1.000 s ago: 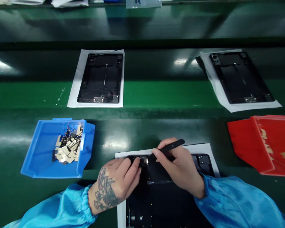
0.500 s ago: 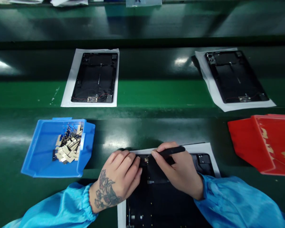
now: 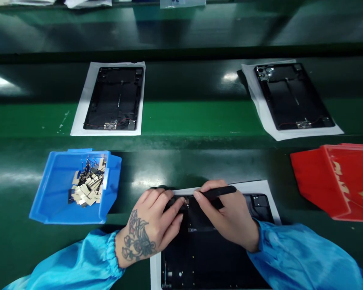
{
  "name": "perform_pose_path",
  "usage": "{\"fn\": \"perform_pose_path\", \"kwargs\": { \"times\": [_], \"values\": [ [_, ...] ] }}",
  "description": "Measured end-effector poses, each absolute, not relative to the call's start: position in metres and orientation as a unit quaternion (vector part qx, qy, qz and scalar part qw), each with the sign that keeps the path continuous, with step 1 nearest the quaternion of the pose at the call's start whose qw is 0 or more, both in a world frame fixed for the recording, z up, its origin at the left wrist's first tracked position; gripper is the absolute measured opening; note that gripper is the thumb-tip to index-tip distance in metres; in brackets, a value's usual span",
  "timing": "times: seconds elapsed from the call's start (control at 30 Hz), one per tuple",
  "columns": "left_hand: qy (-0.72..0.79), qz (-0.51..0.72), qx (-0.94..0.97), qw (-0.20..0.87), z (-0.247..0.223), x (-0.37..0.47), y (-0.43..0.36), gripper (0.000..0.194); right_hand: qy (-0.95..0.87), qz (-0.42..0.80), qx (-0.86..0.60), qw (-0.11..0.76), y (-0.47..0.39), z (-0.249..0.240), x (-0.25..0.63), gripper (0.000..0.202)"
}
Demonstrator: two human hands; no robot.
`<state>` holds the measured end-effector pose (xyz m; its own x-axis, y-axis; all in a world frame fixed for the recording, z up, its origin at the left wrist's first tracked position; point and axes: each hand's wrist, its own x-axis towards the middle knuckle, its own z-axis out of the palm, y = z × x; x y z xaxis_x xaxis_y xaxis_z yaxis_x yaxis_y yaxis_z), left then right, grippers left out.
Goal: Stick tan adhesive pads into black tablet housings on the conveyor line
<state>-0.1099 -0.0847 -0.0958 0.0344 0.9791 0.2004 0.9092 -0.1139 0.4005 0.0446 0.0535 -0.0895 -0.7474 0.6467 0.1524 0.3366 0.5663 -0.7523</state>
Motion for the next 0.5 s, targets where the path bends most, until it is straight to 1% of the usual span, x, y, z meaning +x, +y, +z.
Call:
{"fn": "perform_pose_path", "kwargs": {
  "times": [0.13,0.33,0.43,0.5],
  "values": [
    [0.667,0.208,0.710,0.081,-0.095,-0.108,-0.084,0.035,-0.832,0.393,-0.299,0.252,0.059,-0.088,0.058,0.011],
    [0.678,0.155,0.714,0.088,-0.095,-0.101,-0.082,0.043,-0.790,0.489,-0.263,0.258,0.058,-0.092,0.072,0.026],
    [0.681,0.154,0.709,0.104,-0.094,-0.102,-0.083,0.045,-0.770,0.522,-0.263,0.255,0.056,-0.095,0.069,0.026],
    [0.676,0.187,0.700,0.136,-0.093,-0.105,-0.086,0.044,-0.746,0.553,-0.278,0.247,0.056,-0.097,0.066,0.023]
  ]
}}
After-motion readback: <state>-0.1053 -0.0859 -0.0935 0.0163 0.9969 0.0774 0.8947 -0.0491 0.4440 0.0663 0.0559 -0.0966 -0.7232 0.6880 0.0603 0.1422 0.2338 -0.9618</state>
